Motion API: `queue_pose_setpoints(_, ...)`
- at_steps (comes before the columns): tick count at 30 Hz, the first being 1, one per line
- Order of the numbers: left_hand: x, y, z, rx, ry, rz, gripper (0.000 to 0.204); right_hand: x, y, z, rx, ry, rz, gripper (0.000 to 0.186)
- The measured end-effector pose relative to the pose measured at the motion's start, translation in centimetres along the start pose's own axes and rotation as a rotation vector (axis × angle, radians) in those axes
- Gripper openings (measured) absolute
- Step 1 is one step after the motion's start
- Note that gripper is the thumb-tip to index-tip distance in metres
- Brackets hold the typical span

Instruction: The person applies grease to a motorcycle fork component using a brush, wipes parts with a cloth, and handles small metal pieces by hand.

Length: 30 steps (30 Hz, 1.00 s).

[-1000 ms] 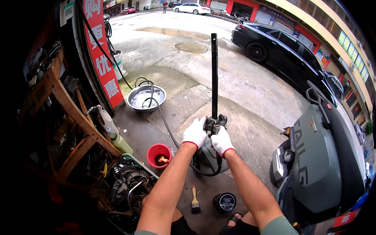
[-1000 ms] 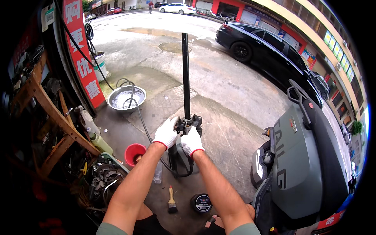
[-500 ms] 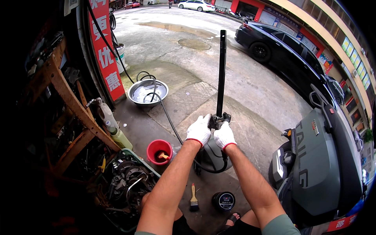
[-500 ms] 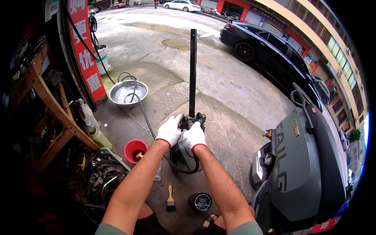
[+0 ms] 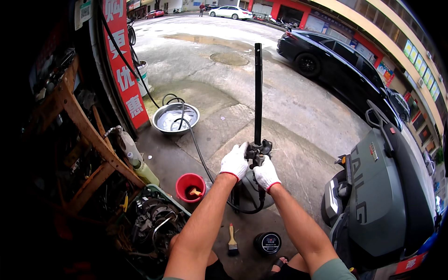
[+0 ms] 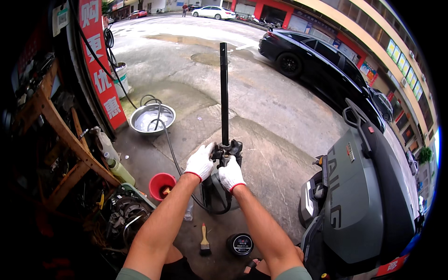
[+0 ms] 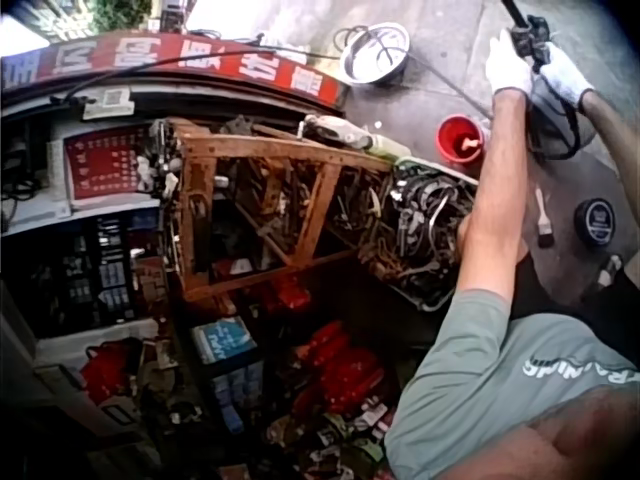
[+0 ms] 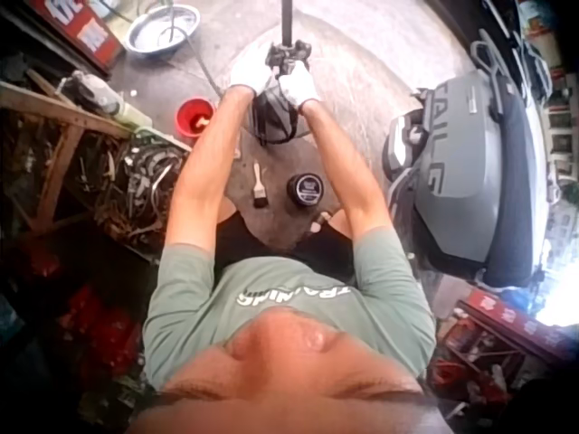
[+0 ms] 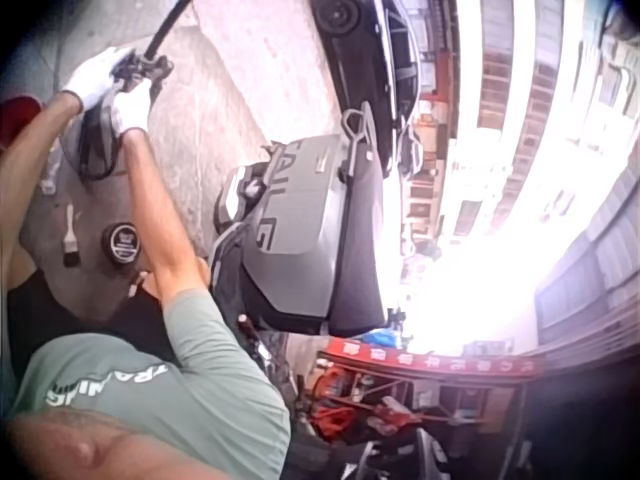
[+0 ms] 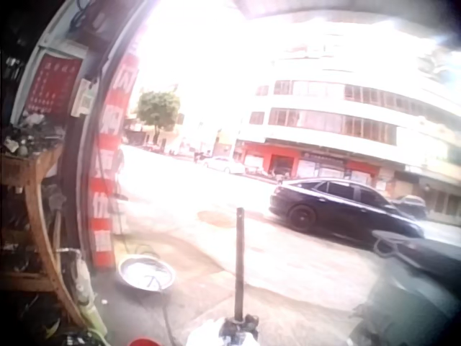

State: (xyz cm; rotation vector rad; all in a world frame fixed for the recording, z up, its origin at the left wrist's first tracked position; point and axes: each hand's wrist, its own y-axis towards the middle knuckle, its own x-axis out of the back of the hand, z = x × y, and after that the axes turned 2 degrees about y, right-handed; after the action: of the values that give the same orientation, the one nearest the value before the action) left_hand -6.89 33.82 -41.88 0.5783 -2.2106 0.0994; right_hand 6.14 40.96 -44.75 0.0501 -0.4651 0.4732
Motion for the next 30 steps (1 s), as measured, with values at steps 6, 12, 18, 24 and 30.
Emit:
queue_pose_setpoints(6, -0.8, 0.3, 0.3, -0.04, 0.062, -0.023, 0.055, 0.6, -0.9, -0.4, 0.051, 0.054, -0.039, 0.044)
queue_pose_setpoints(12, -1.4, 0.5, -0.1, -0.061, 0.062, -0.032, 0.058, 0.8, 0.8, -0.3, 0.058, -0.009, 0.107, 0.046)
queue_pose_setpoints(18, -1.3, 0.4, 0.4, -0.089, 0.088, -0.075, 0.061, 1.0, -0.9, -2.1, 0.094, 0.171, 0.051, 0.041)
queue_pose_setpoints(24, -2.2, 0.4, -0.7, -0.065, 0.115, -0.116, 0.062, 2.3, -0.6, -0.2, 0.067, 0.018, 0.016, 0.048)
queue_pose_setpoints(30, -2.3, 0.4, -0.9, -0.076, 0.122, -0.131, 0.062, 2.0, -0.5, 0.0, 0.062, 0.01, -0.02, 0.049)
